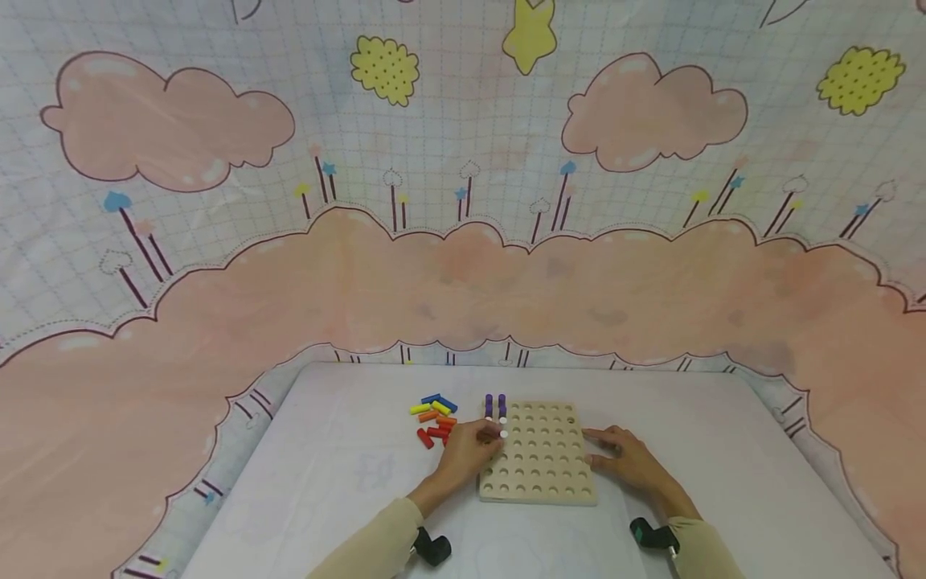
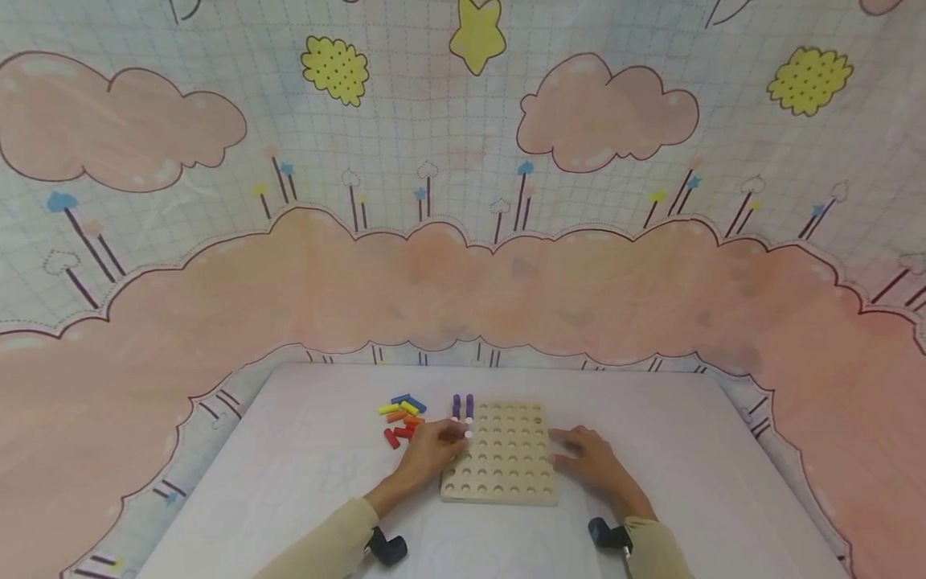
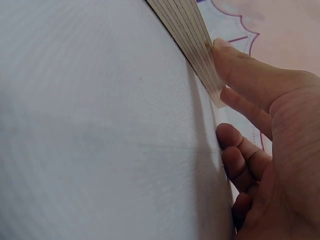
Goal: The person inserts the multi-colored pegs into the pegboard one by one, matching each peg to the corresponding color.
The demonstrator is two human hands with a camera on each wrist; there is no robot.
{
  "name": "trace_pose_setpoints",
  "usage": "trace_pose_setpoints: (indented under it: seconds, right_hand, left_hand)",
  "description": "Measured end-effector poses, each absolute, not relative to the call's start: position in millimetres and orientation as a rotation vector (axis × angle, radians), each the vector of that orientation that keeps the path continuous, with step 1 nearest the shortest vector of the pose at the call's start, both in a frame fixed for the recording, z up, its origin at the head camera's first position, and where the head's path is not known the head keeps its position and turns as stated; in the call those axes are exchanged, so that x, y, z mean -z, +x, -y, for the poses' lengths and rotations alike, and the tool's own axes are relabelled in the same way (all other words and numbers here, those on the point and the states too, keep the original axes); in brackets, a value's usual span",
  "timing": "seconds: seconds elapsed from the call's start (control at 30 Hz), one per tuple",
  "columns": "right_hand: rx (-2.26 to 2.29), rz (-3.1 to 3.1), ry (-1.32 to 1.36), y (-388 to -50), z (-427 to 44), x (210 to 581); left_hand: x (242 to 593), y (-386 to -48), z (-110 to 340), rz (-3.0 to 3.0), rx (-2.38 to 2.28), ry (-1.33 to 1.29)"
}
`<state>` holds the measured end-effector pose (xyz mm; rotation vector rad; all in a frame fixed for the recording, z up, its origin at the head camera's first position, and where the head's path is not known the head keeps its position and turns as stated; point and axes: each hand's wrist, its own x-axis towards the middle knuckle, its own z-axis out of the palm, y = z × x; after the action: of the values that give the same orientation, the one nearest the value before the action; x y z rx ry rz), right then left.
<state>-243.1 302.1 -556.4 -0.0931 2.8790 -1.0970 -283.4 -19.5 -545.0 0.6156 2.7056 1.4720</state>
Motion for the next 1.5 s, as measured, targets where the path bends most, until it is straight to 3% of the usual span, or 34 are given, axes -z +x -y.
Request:
trace_pose_setpoints:
  seconds: [1.1, 1.5]
  right_hand:
    - [1.087, -2.858, -0.034, -244.0, -298.6, 556.9]
    - [1.107, -2.867, -0.043, -246.5, -300.8, 556.8]
  left_hand:
    - [517.3, -267.0, 86.0, -2.842, -1.57, 0.648]
    - [522.4, -267.7, 97.6, -2.899, -1.478, 0.493]
